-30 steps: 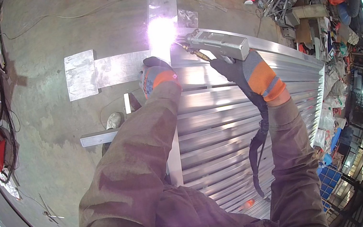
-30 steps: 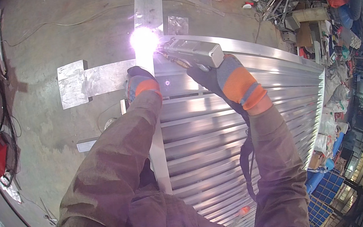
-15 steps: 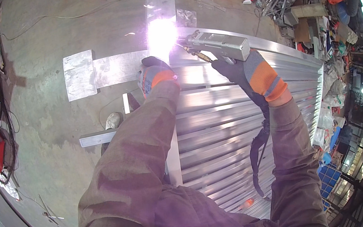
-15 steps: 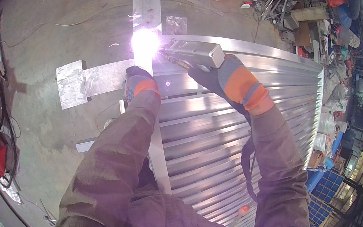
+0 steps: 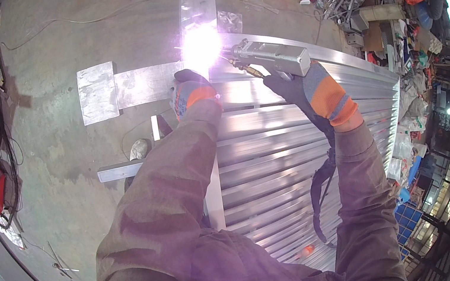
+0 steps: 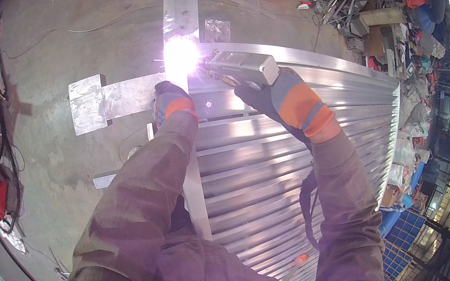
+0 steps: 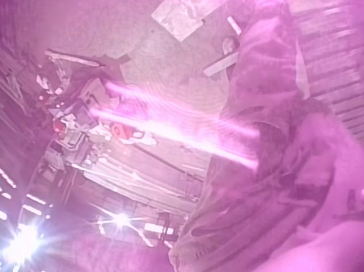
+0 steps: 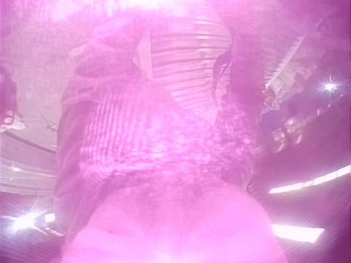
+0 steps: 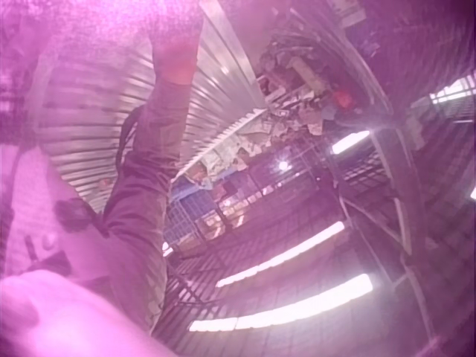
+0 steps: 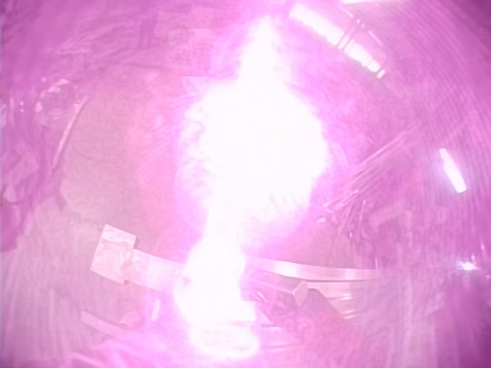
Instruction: The person aligns a metal strip along the edge of a large corrugated metal panel, taps it with a rubber mallet, and then welds the joint using a handheld welding torch. The person repeats this process along the panel's edge, securing the strip in place.
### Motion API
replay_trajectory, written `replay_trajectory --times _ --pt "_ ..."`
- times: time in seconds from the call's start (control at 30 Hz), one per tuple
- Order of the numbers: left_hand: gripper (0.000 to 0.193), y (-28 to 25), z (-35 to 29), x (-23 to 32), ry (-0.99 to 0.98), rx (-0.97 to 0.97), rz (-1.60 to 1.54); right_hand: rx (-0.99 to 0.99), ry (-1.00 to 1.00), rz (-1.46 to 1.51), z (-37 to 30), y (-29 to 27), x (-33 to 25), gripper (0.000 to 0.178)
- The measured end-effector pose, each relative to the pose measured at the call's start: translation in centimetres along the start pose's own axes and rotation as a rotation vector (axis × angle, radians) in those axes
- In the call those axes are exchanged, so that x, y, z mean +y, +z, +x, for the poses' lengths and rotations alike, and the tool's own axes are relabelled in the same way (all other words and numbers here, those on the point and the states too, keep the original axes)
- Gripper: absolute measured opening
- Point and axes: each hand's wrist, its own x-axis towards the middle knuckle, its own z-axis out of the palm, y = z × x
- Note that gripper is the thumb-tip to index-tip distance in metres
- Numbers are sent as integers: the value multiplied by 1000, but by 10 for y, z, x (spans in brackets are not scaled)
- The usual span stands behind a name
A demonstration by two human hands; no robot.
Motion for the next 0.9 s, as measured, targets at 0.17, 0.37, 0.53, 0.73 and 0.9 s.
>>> replay_trajectory --times 0.17,0.37,0.53,0.73,0.9 --pt "30 12 13 -5 30 -41 89 -36 44 -105 -1 -3 5 38" --pt "32 40 41 -18 11 156 -29 10 -45 14 -13 -5 0 38" --pt "35 32 47 -16 -301 221 -270 46 84 224 -44 -18 -10 44" --pt "39 21 46 -13 -646 368 -741 180 122 418 -107 -8 -2 39" --pt "41 15 52 -17 -786 503 -981 325 23 468 -164 37 23 34"
